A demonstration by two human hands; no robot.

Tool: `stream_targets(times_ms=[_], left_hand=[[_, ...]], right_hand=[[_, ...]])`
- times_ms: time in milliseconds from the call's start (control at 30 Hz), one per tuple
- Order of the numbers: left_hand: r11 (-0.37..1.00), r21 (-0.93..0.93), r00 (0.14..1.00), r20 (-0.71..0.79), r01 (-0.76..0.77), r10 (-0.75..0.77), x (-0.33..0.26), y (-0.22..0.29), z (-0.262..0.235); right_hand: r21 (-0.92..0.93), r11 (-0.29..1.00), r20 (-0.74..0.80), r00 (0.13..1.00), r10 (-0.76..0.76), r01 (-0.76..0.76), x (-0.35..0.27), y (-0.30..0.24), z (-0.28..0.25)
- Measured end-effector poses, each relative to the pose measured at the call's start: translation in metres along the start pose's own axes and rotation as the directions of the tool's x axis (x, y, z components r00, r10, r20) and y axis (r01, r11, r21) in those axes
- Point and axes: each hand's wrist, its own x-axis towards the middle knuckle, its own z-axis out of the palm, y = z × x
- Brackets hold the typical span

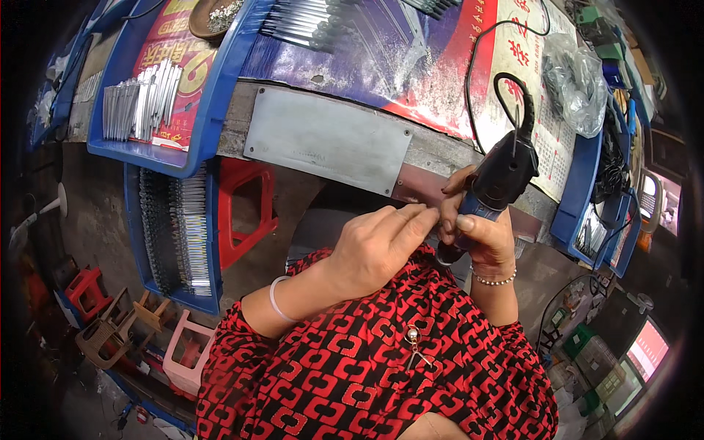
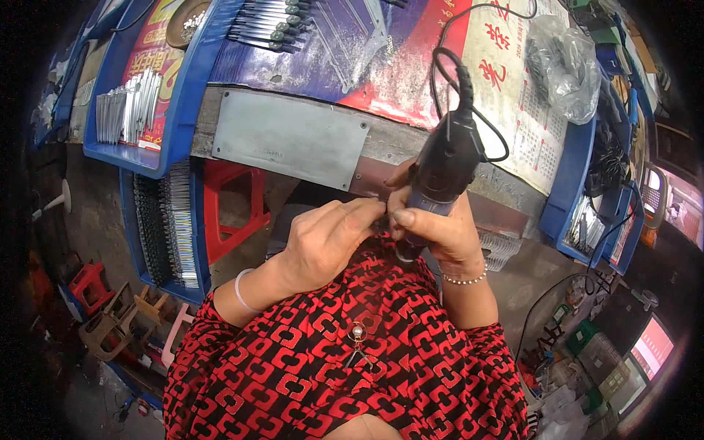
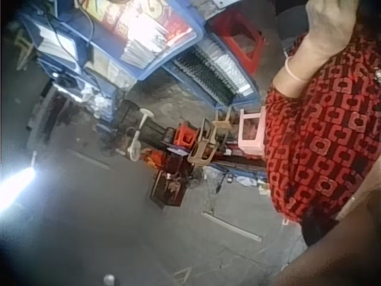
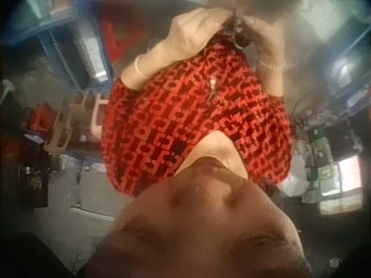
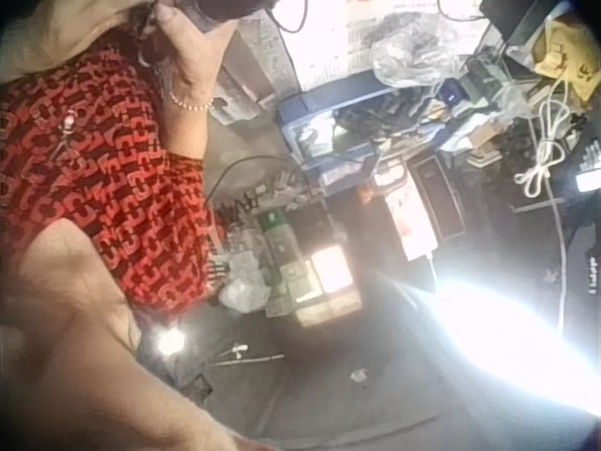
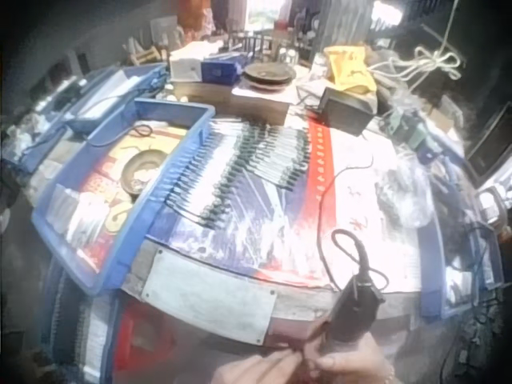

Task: The person picks up metal components from a tray, fits them together by hand, and fastens them using an electric screwdriver.

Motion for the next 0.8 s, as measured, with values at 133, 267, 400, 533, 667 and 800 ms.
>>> stream_targets(times_ms=[133,267,400,533,667,800], left_hand=[[0.981,0.116,0.987,-0.004,-0.157,0.158,0.002,0.000,-0.005],[0.971,0.098,0.973,-0.053,-0.220,0.225,0.002,-0.001,-0.003],[0.982,0.083,0.985,0.022,-0.172,0.171,0.005,0.002,-0.004],[0.988,-0.015,0.988,-0.016,-0.156,0.155,0.000,-0.007,-0.001],[0.992,-0.006,0.992,-0.037,-0.124,0.124,-0.001,-0.004,-0.003],[0.987,0.059,0.989,-0.007,-0.147,0.148,0.005,-0.003,-0.005]], right_hand=[[0.036,0.994,-0.026,0.995,-0.098,0.098,-0.004,0.001,0.006],[0.062,0.993,-0.093,0.991,-0.096,0.102,-0.007,-0.002,0.013],[0.100,0.981,-0.039,0.986,-0.161,0.164,-0.007,0.003,0.010],[0.060,0.985,-0.022,0.987,-0.159,0.160,-0.010,0.005,0.012],[0.068,0.984,-0.010,0.987,-0.162,0.163,-0.010,0.008,0.013],[0.041,0.979,0.009,0.979,-0.202,0.202,-0.005,0.007,0.016]])
